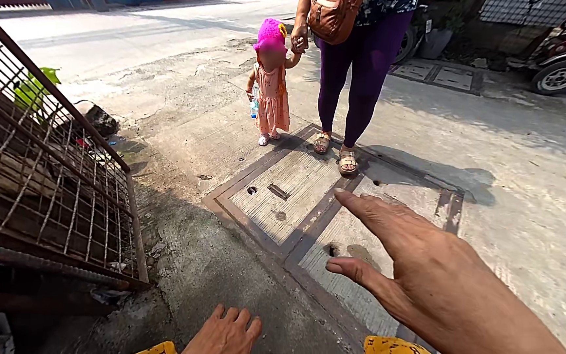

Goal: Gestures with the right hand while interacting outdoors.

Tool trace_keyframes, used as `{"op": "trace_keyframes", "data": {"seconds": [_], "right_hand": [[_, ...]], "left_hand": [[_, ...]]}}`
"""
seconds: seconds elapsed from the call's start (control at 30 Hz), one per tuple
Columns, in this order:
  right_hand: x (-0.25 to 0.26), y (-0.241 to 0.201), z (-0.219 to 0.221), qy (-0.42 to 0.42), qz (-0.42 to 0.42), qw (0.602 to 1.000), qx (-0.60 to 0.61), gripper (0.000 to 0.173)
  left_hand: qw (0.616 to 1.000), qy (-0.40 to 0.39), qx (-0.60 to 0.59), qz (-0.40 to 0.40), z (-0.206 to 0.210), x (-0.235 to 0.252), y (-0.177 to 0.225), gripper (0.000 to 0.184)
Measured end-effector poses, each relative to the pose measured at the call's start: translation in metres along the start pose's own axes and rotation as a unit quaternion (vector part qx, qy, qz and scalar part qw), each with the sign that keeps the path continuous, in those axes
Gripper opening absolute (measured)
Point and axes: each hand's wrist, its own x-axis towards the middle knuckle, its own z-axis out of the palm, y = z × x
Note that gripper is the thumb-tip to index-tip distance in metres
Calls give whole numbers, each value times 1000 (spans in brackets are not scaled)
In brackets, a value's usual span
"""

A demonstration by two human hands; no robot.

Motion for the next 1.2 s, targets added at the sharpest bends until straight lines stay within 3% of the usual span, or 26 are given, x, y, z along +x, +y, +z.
{"op": "trace_keyframes", "data": {"seconds": [1.2], "right_hand": [[2,-6,3,-11,-1,1000,-5,62]], "left_hand": [[1000,3,2,4,3,-4,-1,44]]}}
